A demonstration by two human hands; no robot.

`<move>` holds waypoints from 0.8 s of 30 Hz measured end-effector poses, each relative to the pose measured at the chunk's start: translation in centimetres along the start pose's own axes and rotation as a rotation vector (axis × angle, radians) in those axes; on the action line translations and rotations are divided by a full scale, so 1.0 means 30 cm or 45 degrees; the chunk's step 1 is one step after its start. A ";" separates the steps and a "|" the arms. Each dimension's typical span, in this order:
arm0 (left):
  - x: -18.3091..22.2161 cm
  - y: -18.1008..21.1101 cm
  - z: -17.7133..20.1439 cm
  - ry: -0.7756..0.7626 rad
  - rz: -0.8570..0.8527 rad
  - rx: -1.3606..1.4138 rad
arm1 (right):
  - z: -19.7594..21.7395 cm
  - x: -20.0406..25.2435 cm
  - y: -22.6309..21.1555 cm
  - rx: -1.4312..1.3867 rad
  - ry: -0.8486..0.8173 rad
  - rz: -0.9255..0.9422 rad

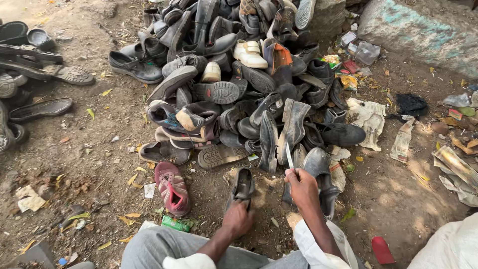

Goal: The person selects a black shoe from a large pile of footwear and uses a small metal tool to trim and scrape the edges of the sole by hand while sitting on the ground.

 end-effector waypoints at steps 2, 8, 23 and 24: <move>-0.010 0.010 0.008 -0.052 -0.285 -0.441 | 0.017 -0.006 0.000 -0.064 0.004 0.006; -0.009 -0.024 0.116 0.025 -1.005 -1.120 | 0.007 0.000 -0.005 -0.120 -0.058 -0.049; -0.172 -0.057 0.059 -0.087 -0.152 -0.578 | -0.111 -0.059 0.175 0.695 -0.387 -0.112; -0.156 -0.066 0.079 0.010 -0.241 -0.663 | -0.134 -0.049 0.183 0.825 -0.452 -0.045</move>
Point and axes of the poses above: each hand's wrist, its own x-axis away from the middle knuckle, its own z-axis out of the back of the hand, y = z × x, the point moved 5 cm from there along -x, towards the middle knuckle, and after that the axes turned 5 degrees about -z, right-handed, at the moved point
